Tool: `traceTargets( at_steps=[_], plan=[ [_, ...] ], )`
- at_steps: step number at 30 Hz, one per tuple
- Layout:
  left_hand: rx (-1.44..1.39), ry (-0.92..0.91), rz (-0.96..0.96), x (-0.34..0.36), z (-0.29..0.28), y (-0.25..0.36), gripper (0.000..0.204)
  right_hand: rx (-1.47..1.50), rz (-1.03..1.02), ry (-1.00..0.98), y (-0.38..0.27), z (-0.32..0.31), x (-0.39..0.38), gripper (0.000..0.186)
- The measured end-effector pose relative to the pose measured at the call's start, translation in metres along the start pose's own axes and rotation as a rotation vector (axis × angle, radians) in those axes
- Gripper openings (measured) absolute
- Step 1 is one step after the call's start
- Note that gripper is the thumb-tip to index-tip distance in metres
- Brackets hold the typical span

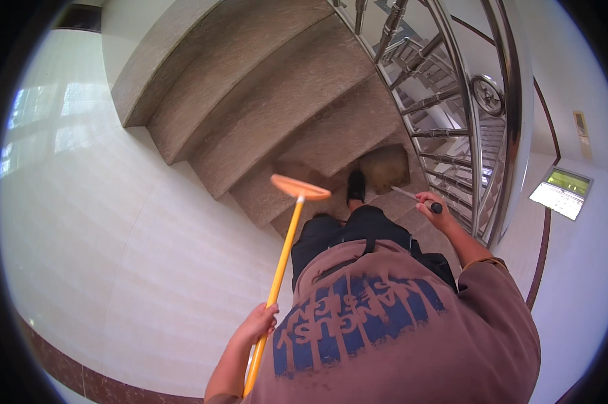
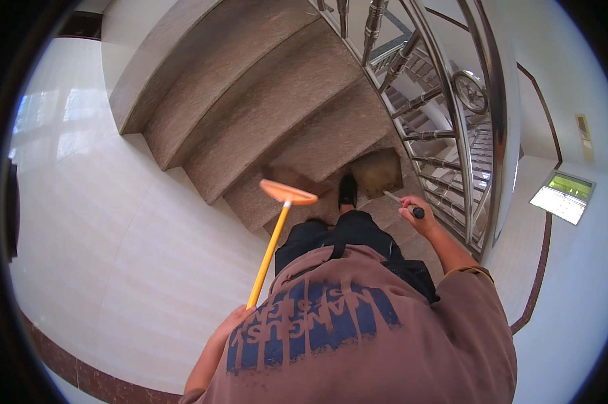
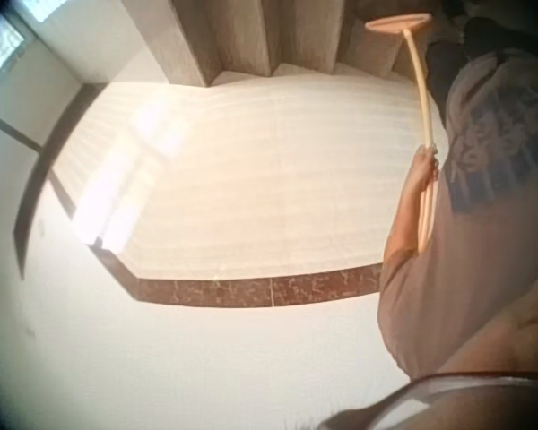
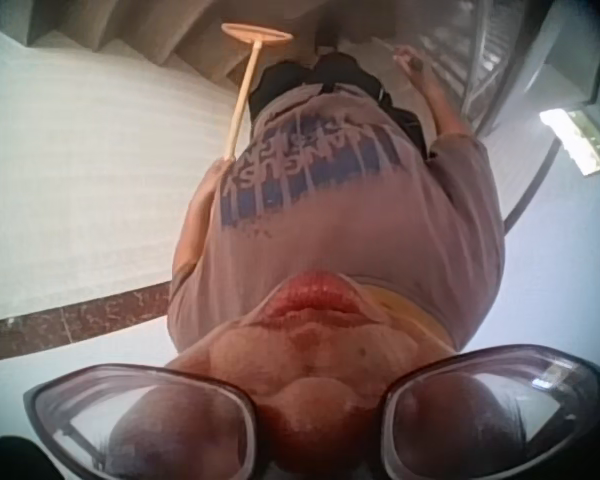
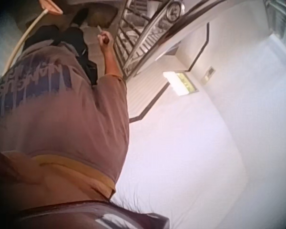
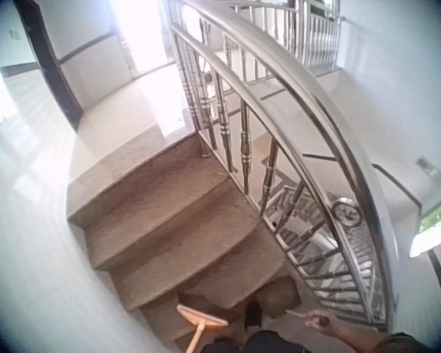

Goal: The recorder sweeps the steps of an indoor staircase using a broom and collects the debris in a dustpan.

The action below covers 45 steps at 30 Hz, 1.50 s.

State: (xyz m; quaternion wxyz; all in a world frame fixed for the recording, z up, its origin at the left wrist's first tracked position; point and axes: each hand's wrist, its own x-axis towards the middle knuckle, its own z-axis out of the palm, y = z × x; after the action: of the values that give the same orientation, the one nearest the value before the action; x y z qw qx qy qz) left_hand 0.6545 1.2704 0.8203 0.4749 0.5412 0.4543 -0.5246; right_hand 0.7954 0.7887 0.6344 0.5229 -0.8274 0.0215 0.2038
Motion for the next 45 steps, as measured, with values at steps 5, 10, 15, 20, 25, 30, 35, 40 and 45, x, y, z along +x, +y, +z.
traceTargets(
  at_steps=[5,10,15,20,25,30,35,40,45],
  plan=[
    [0.403,-0.081,0.213,0.062,0.028,0.083,0.03,-0.063,-0.034,0.006,0.02,-0.003,-0.018,0.017],
    [0.642,-0.058,0.478,0.15,0.073,0.164,0.031,-0.07,-0.005,-0.021,0.024,-0.001,-0.032,0.016],
    [0.727,-0.114,0.521,0.233,0.123,0.222,0.031,-0.087,0.025,-0.027,0.029,0.002,-0.031,0.013],
    [0.459,-0.119,0.425,0.302,0.099,0.173,0.028,-0.085,0.097,-0.035,0.03,0.01,-0.021,0.011],
    [0.048,-0.19,0.362,0.282,0.058,0.021,0.023,0.074,0.133,0.087,0.042,0.018,-0.03,0.012],
    [-0.392,-0.109,0.155,0.227,0.04,-0.114,0.022,0.055,0.088,0.01,0.048,0.019,-0.028,0.012],
    [-0.599,0.053,0.122,0.197,0.043,-0.179,0.026,0.041,0.055,-0.006,0.057,0.017,-0.029,0.01],
    [-0.588,0.062,0.283,0.184,0.051,-0.184,0.025,0.051,-0.007,-0.034,0.056,0.021,-0.033,0.008],
    [-0.667,-0.036,0.27,0.249,0.043,-0.162,0.025,0.069,0.049,-0.041,0.065,0.018,-0.032,0.008]
  ],
)
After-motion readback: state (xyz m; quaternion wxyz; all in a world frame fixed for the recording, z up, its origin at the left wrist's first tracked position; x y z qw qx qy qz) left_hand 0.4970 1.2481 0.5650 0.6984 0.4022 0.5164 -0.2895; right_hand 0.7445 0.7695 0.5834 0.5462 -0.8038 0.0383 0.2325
